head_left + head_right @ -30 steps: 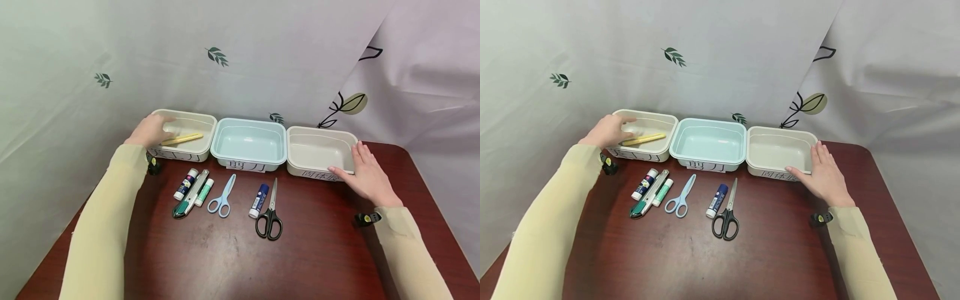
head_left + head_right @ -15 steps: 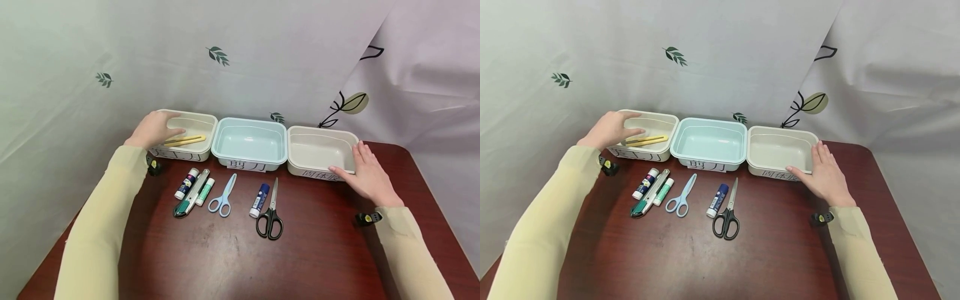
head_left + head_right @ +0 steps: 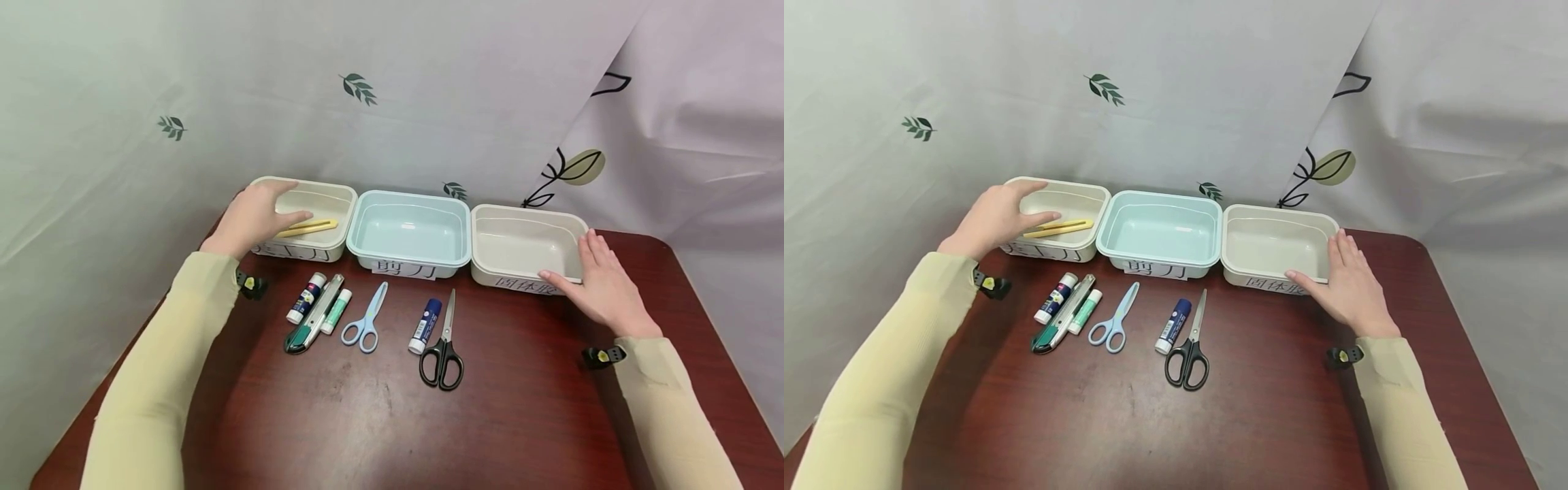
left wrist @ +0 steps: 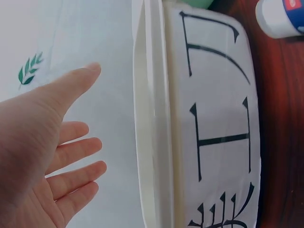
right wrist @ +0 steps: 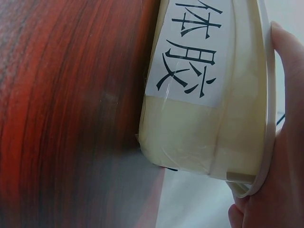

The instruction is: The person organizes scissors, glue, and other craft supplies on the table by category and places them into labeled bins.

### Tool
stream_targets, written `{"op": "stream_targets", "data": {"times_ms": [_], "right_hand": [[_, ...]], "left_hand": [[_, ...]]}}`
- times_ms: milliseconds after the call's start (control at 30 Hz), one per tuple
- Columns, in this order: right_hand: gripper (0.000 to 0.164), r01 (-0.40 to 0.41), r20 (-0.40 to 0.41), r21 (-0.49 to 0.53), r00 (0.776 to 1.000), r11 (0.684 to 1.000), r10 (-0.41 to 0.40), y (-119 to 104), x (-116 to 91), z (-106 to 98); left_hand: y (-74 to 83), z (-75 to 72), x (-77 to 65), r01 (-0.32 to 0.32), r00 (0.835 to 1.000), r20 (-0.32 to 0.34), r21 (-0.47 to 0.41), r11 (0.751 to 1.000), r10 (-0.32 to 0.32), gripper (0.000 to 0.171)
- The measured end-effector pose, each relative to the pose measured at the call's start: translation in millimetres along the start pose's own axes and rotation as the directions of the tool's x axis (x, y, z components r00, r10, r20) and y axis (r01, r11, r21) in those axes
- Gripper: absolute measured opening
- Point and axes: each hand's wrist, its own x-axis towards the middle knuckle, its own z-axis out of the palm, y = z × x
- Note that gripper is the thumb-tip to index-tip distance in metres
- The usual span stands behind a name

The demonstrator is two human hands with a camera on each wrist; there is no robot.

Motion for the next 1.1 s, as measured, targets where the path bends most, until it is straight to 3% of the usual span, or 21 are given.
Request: {"op": "stream_targets", "data": {"times_ms": [400, 933, 1100], "right_hand": [[0.105, 0.003, -0.006, 0.004, 1.000, 1.000, -0.003, 0, 0, 0], [0.105, 0.006, -0.002, 0.004, 1.000, 1.000, -0.006, 0, 0, 1], [0.105, 0.008, -0.001, 0.002, 1.000, 1.000, -0.008, 1, 0, 0]], "left_hand": [[12.6, 6.1, -12.1, -0.092, 0.990, -0.108, 0.019, 0.996, 0.093, 0.070], [22.9, 24.3, -38.1, -0.166, 0.977, -0.143, -0.048, 0.985, 0.158, 0.069], [28.6, 28.7, -47.0, -0.160, 0.979, -0.135, -0.055, 0.986, 0.151, 0.070]]}}
